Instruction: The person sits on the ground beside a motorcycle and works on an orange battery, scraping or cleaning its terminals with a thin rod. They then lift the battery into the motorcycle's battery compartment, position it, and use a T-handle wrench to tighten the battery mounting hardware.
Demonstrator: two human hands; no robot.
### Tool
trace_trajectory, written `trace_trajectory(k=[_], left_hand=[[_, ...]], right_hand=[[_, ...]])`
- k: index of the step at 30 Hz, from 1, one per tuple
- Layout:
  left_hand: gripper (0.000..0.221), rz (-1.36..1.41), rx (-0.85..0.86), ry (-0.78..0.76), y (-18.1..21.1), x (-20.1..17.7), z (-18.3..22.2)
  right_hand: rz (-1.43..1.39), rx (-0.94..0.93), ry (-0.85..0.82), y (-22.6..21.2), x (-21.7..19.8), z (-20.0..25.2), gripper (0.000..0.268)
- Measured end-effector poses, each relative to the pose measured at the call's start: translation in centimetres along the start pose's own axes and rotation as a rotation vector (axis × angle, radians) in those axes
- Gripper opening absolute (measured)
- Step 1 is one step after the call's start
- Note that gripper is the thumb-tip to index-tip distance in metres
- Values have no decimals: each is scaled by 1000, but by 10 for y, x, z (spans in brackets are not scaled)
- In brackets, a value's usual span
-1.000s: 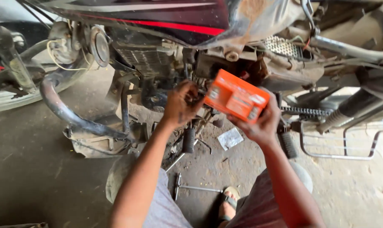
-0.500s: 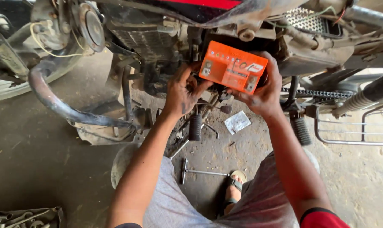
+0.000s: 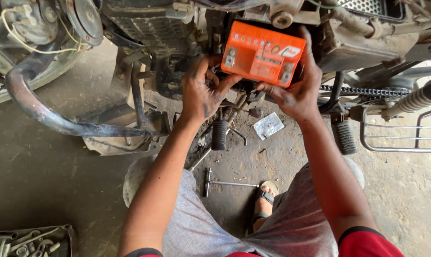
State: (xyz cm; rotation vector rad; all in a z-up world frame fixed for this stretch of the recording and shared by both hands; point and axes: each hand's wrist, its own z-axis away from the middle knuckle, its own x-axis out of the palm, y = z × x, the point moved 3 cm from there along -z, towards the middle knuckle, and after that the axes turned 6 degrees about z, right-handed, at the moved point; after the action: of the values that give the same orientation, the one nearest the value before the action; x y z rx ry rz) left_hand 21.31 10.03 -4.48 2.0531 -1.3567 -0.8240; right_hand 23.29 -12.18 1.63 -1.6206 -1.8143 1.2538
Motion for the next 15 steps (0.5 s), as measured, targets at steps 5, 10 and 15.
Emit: trace_trajectory(k=[5,10,15], left_hand=[[57,26,-24,33,11,2,-5],[44,77,-8,61,14,3,-7],[50,67,-131,38,16,-7,-12]], right_hand=[[278,-159,54,19,-4,14,110],[432,-151,74,20,-5,15,111],[747,-272,96,15,-11,10,114]])
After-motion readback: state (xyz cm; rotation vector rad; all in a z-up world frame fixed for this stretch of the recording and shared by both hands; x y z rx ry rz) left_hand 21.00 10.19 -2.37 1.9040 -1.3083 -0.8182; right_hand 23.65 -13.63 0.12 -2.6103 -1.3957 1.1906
